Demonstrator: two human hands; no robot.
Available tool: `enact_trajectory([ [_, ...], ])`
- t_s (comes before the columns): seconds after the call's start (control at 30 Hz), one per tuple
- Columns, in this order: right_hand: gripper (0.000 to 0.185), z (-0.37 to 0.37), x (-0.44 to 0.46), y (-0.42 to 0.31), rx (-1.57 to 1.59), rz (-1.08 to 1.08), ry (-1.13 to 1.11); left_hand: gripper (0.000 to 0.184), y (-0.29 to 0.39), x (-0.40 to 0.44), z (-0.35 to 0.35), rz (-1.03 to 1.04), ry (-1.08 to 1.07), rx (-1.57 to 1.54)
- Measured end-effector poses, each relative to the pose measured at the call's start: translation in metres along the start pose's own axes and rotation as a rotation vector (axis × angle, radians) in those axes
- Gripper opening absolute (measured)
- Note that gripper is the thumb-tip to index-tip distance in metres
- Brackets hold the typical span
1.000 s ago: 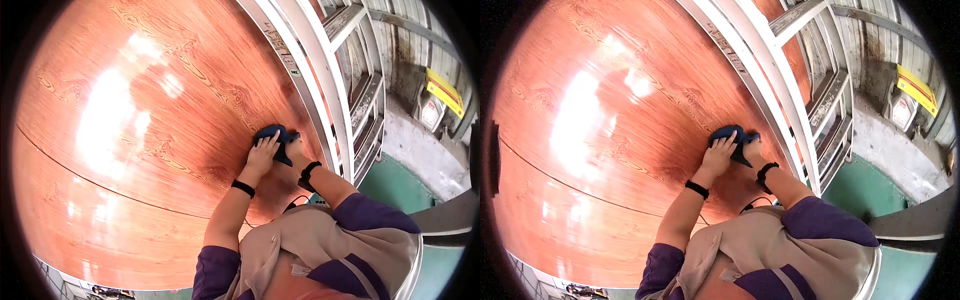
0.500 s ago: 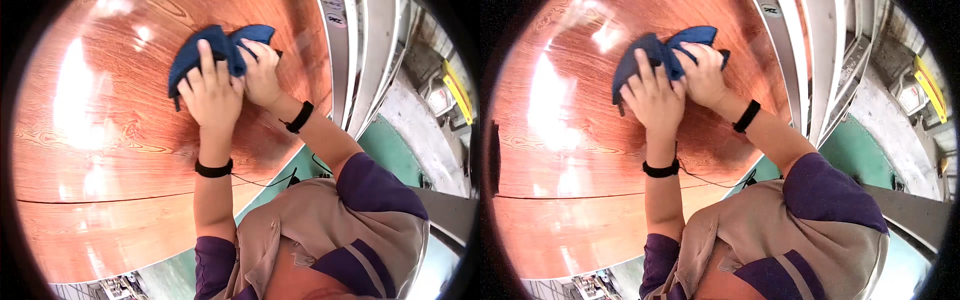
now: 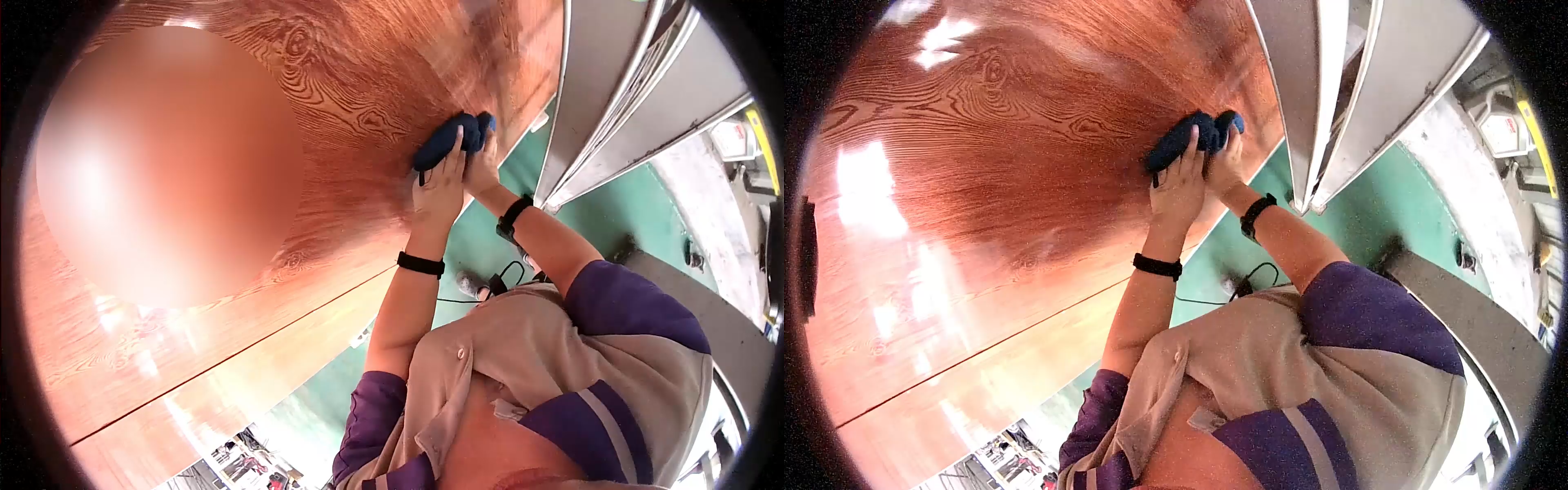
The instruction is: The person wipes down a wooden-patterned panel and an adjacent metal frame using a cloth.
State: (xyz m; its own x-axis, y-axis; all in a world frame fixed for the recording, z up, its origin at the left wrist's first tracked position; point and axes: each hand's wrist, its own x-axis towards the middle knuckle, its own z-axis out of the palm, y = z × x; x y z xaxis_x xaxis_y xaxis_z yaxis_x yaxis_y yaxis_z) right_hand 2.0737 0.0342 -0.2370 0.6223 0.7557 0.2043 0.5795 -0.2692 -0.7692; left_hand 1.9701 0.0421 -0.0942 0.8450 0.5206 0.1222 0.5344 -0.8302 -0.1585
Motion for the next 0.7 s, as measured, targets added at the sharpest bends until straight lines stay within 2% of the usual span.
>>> enact_trajectory([
  [0.03, 0.061, 0.014, -0.003, 0.020, 0.057, 0.171, -0.147, 0.046, 0.003, -0.005, 0.004, -0.008, -0.051, -0.044],
  [0.07, 0.057, 0.015, -0.001, 0.030, 0.372, 0.438, -0.357, 0.045, 0.006, -0.012, 0.006, -0.014, -0.103, -0.084],
  [0.13, 0.044, 0.002, -0.012, 0.024, 0.968, 0.838, -0.581, 0.045, 0.005, -0.027, 0.010, -0.024, -0.137, -0.130],
  [0.27, 0.034, -0.015, -0.032, -0.031, 1.082, 1.019, -0.451, 0.045, -0.007, -0.065, 0.013, -0.021, -0.082, -0.120],
  [0.33, 0.031, -0.015, -0.028, -0.050, 0.832, 0.759, -0.453, 0.045, -0.018, -0.081, -0.006, -0.005, -0.077, -0.091],
  [0.37, 0.030, -0.020, -0.033, -0.058, 0.869, 0.774, -0.381, 0.046, -0.024, -0.088, -0.016, 0.016, -0.034, -0.060],
  [0.4, 0.030, -0.060, -0.031, -0.099, 0.906, 0.785, -0.308, 0.046, -0.030, -0.092, -0.029, 0.039, 0.012, -0.029],
  [0.5, 0.042, -0.062, -0.015, -0.115, 0.873, 0.536, -0.280, 0.051, -0.042, -0.101, -0.058, 0.056, 0.150, -0.017],
  [0.6, 0.039, -0.131, -0.016, -0.163, 1.090, 0.218, -0.287, 0.064, -0.044, -0.099, -0.103, 0.052, 0.235, -0.112],
  [0.7, 0.036, -0.172, -0.034, -0.181, 1.080, 0.152, -0.242, 0.068, -0.048, -0.100, -0.123, 0.088, 0.275, -0.247],
])
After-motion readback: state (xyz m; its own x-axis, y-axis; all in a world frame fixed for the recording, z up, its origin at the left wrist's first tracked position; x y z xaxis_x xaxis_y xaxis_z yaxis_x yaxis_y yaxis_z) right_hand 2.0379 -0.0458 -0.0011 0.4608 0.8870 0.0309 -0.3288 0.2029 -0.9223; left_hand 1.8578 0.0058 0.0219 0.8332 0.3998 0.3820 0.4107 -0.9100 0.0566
